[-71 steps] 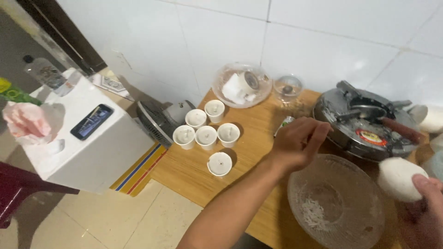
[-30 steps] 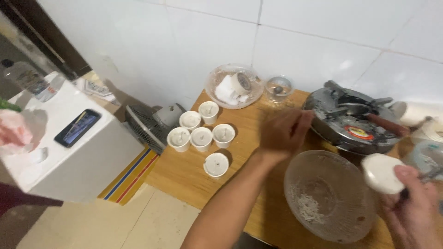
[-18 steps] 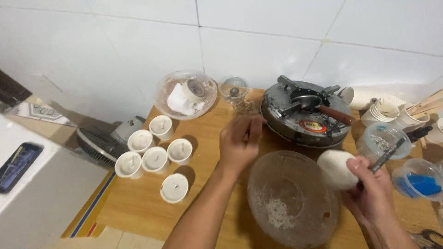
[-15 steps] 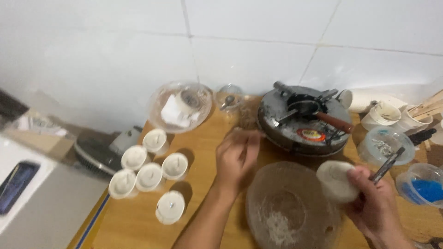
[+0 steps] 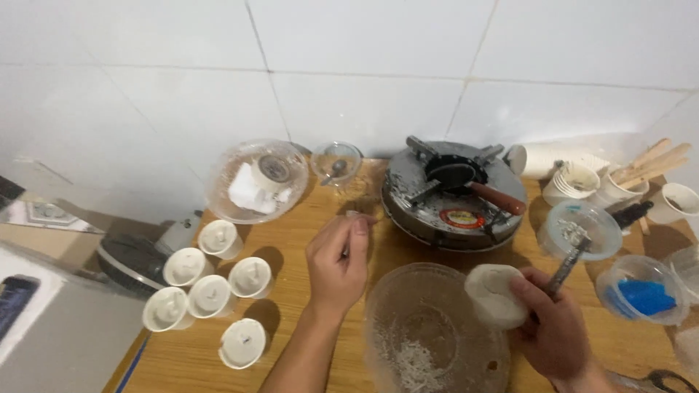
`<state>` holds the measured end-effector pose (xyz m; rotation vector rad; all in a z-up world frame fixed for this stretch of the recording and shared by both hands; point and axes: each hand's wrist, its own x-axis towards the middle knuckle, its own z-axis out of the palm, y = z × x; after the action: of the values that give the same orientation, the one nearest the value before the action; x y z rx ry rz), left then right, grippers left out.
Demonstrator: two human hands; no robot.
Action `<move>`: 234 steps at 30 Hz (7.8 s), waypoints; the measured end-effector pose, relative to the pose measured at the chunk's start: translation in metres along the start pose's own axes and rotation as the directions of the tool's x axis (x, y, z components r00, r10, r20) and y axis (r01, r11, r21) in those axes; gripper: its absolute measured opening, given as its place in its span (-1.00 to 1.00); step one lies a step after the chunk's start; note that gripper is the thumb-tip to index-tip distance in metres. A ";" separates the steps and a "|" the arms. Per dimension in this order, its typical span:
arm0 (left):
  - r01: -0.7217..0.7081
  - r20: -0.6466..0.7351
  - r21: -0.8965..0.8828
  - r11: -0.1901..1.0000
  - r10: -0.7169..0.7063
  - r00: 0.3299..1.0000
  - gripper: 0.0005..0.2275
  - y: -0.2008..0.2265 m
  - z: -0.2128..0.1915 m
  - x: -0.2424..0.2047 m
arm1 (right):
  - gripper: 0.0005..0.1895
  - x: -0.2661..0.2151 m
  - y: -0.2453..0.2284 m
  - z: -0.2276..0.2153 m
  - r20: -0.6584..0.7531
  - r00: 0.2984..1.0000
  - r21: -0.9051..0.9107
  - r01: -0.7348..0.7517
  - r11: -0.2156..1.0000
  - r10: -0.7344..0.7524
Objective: Carving and refining the base of a candle using a small metal tool to remove excess wax.
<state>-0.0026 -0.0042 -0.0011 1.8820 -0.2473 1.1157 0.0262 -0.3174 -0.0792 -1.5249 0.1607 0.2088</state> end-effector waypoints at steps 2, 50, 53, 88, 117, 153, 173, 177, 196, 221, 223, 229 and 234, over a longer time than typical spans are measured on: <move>-0.033 0.025 0.033 0.999 0.032 0.999 -0.69 -0.001 0.004 0.004 | -0.93 0.007 0.006 -0.007 0.282 0.847 -0.545 0.529 0.651 -0.451; -0.023 0.157 -0.056 0.998 0.031 0.987 -0.80 0.001 -0.010 0.005 | -0.76 -0.018 -0.056 0.033 0.083 0.988 -0.312 0.147 0.939 -0.127; -0.019 0.315 -0.023 1.000 0.025 0.949 -0.78 0.014 -0.003 0.013 | -0.79 -0.019 -0.077 0.047 0.137 0.985 -0.381 0.149 0.913 -0.104; 0.860 0.601 -0.254 0.442 -0.624 0.499 -0.75 0.028 -0.005 0.017 | -0.35 -0.017 -0.084 0.044 0.188 0.917 -0.193 0.386 0.902 -0.352; 0.705 0.674 -0.151 0.693 -0.450 0.586 -0.80 0.077 0.036 -0.026 | -0.31 -0.070 -0.124 0.047 0.324 0.883 -0.444 0.458 0.770 -0.339; 0.887 0.629 -0.167 0.430 -0.647 0.432 -0.62 0.089 0.018 -0.013 | -0.40 -0.067 -0.101 0.061 0.478 0.675 -0.503 0.735 0.455 -0.563; 0.907 0.669 -0.360 0.216 -0.618 0.413 -0.65 0.075 0.024 -0.016 | -0.75 -0.051 -0.097 0.061 0.398 0.606 -0.405 0.789 0.461 -0.688; 0.922 0.691 -0.342 0.183 -0.615 0.379 -0.61 0.077 0.022 -0.013 | -0.57 -0.054 -0.097 0.060 0.407 0.668 -0.529 0.728 0.436 -0.623; 0.845 0.683 -0.396 0.360 -0.499 0.533 -0.61 0.077 0.029 -0.021 | -0.34 -0.057 -0.099 0.060 0.345 0.645 -0.591 0.714 0.375 -0.682; 0.641 0.580 -0.126 0.757 -0.468 0.667 -0.60 0.083 0.031 -0.030 | -0.28 -0.055 -0.101 0.051 0.382 0.766 -0.591 0.633 0.500 -0.517; 0.628 0.574 -0.128 0.767 -0.459 0.678 -0.59 0.080 0.033 -0.035 | -0.26 -0.054 -0.102 0.050 0.386 0.791 -0.591 0.607 0.532 -0.475; 0.552 0.523 -0.079 0.830 -0.437 0.732 -0.60 0.081 0.033 -0.040 | -0.22 -0.055 -0.106 0.050 0.362 0.869 -0.513 0.488 0.706 -0.337; 0.496 0.500 -0.064 0.866 -0.402 0.767 -0.59 0.081 0.035 -0.042 | -0.24 -0.054 -0.109 0.050 0.352 0.894 -0.500 0.430 0.752 -0.277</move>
<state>-0.0518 -0.0883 0.0083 1.8753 -0.1496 0.2784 -0.0019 -0.2725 0.0419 -2.0723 -0.4484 0.1488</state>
